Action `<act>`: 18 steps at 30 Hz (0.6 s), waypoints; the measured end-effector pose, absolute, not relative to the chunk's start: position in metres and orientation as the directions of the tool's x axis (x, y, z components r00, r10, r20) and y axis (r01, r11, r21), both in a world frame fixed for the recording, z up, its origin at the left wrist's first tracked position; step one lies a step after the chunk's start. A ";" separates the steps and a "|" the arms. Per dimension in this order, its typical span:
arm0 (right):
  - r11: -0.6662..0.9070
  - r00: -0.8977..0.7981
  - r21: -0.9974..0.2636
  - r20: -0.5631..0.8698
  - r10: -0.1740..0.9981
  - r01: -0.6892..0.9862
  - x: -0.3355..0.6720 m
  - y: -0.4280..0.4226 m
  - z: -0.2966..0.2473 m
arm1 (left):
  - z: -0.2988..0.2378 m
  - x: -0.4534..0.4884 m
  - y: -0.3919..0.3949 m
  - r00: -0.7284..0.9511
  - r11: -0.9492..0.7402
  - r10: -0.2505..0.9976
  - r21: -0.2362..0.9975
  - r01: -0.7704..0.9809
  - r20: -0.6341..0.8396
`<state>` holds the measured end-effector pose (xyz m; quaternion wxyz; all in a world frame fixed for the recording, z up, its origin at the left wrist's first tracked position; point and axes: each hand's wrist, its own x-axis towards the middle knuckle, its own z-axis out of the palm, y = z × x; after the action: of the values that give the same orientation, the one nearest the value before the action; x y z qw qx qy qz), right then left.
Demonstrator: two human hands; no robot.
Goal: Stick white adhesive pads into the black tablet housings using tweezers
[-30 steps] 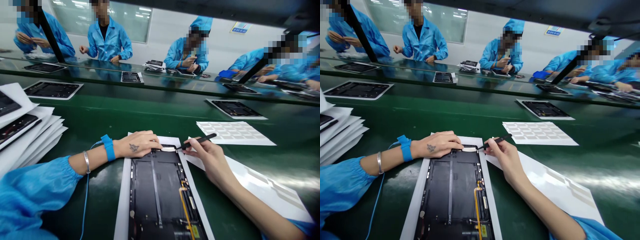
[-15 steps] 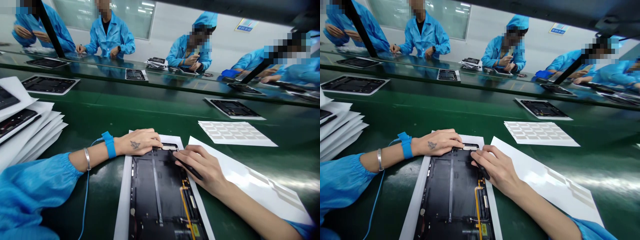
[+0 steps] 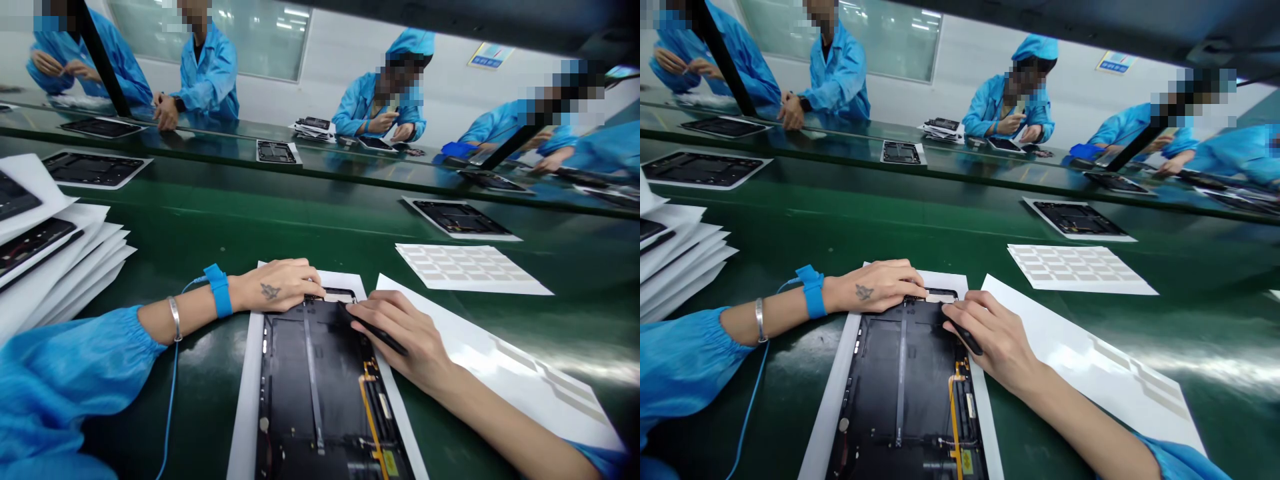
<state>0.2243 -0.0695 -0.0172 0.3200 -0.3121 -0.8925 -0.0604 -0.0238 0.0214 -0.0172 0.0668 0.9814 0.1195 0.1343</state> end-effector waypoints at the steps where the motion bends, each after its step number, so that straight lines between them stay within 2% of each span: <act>1: 0.790 -0.575 -0.135 0.615 0.540 0.598 0.225 -0.069 -0.017 | -0.016 -0.024 0.021 0.940 -0.966 0.248 0.138 0.220 0.236; 3: 0.717 -0.440 -0.290 0.627 0.643 0.634 0.228 -0.068 -0.016 | -0.014 -0.023 0.019 0.949 -0.971 0.237 0.071 0.227 0.207; 5: 0.528 -0.192 -0.525 0.565 0.803 0.667 0.231 -0.064 -0.016 | -0.012 -0.023 0.017 0.955 -0.973 0.228 0.005 0.231 0.188; 7: 0.282 0.058 -0.736 0.399 0.915 0.616 0.234 -0.059 -0.016 | -0.012 -0.022 0.017 0.959 -0.973 0.220 -0.035 0.230 0.181; 9: 0.097 0.189 -0.858 0.219 0.957 0.504 0.235 -0.053 -0.017 | -0.012 -0.022 0.016 0.960 -0.973 0.213 -0.052 0.226 0.181; 11: 0.009 0.223 -0.914 0.109 0.969 0.407 0.233 -0.050 -0.017 | -0.013 -0.022 0.017 0.961 -0.972 0.213 -0.061 0.227 0.178; 13: -0.026 0.225 -0.936 0.058 0.973 0.350 0.231 -0.048 -0.017 | -0.013 -0.022 0.017 0.961 -0.971 0.215 -0.067 0.229 0.171; 18: -0.011 0.234 -0.956 0.061 0.970 0.295 0.227 -0.051 -0.019 | -0.013 -0.022 0.017 0.963 -0.971 0.219 -0.060 0.231 0.157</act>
<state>0.2269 -0.0510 -0.0189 0.4833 -0.6191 -0.5108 0.3496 -0.0225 0.0171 -0.0125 -0.0387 0.9899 0.1138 0.0748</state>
